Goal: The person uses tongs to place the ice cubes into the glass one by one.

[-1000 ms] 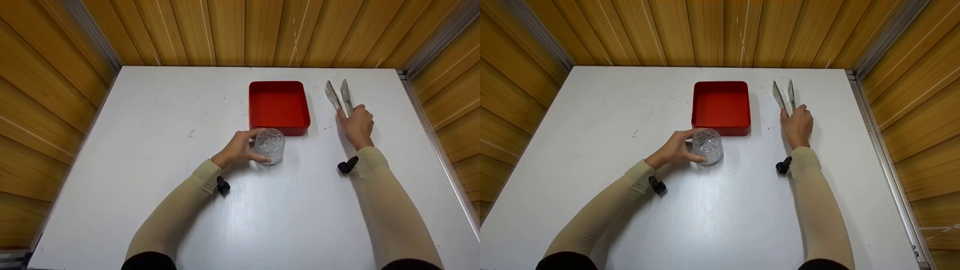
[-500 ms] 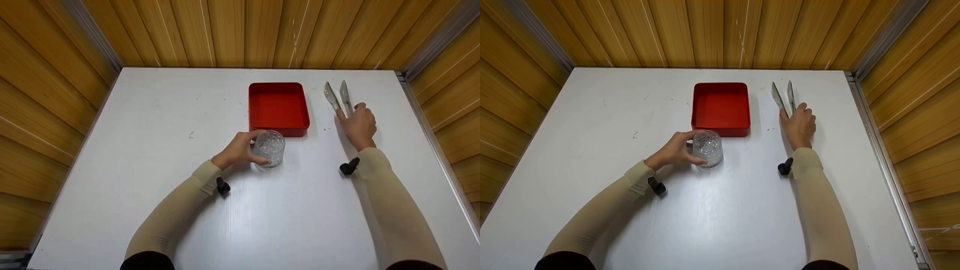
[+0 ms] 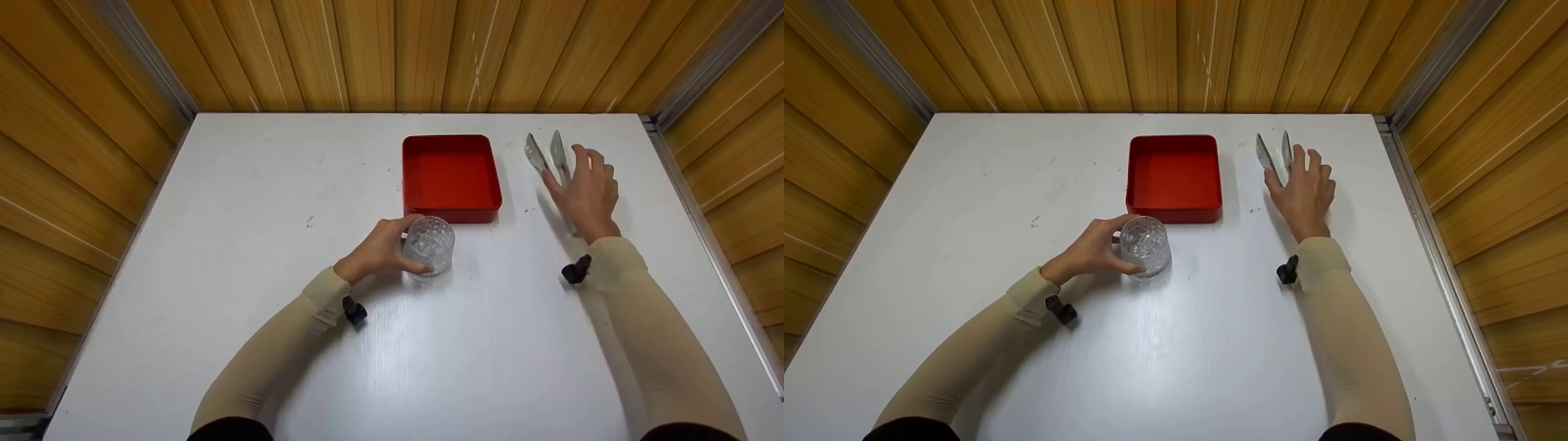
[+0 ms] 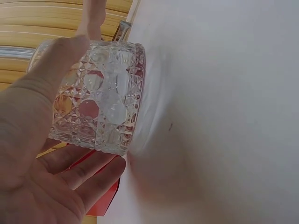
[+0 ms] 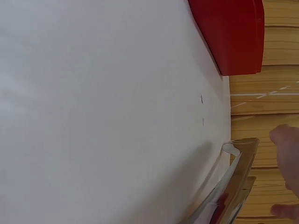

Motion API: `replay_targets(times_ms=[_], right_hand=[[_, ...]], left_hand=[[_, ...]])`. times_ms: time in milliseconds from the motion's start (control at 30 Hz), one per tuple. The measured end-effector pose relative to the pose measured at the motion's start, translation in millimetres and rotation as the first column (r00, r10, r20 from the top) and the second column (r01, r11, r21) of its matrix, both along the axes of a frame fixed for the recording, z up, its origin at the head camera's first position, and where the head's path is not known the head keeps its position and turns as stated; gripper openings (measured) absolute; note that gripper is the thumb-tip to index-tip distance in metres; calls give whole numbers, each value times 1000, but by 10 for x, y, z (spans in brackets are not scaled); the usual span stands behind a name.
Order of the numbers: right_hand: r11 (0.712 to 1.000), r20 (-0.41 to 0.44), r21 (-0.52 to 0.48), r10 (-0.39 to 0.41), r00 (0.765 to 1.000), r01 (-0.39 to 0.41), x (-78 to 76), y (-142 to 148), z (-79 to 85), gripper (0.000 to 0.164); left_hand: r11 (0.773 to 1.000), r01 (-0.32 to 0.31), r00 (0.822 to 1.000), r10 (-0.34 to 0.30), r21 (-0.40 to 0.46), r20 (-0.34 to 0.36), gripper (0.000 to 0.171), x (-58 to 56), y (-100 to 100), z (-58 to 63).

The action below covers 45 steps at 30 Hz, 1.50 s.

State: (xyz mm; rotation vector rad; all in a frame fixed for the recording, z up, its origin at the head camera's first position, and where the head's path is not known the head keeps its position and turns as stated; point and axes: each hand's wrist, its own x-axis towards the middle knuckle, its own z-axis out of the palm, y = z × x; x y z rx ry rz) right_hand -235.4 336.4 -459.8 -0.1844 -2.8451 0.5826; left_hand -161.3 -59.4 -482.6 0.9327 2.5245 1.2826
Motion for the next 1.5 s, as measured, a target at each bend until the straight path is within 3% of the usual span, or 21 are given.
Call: replay_targets(times_ms=[200, 367, 700, 1100, 1333, 1500], right_hand=[[990, -40, 85, 116, 992, -113, -23, 9, 19, 78], [975, 22, 146, 164, 986, -166, -28, 3, 40, 83], [931, 97, 280, 214, 972, -233, 9, 51, 18, 93], [922, 119, 251, 273, 955, -295, 64, 46, -42, 93], [922, 107, 247, 279, 955, -297, 91, 73, -69, 92], [920, 103, 249, 287, 952, -304, 79, 63, -72, 91]], left_hand=[[1000, -18, 1000, 17, 23, 13, 83, 42, -162, 29], [997, -52, 999, 51, 52, 12, 84, 37, -342, 9], [981, -195, 981, 194, 25, 27, 83, -42, -670, -1], [921, -390, 920, 390, 6, 44, 92, -353, -988, -13], [895, -445, 894, 443, 25, 65, 92, -583, -1018, -13], [874, -485, 874, 484, 11, 32, 94, -746, -1029, -8]])
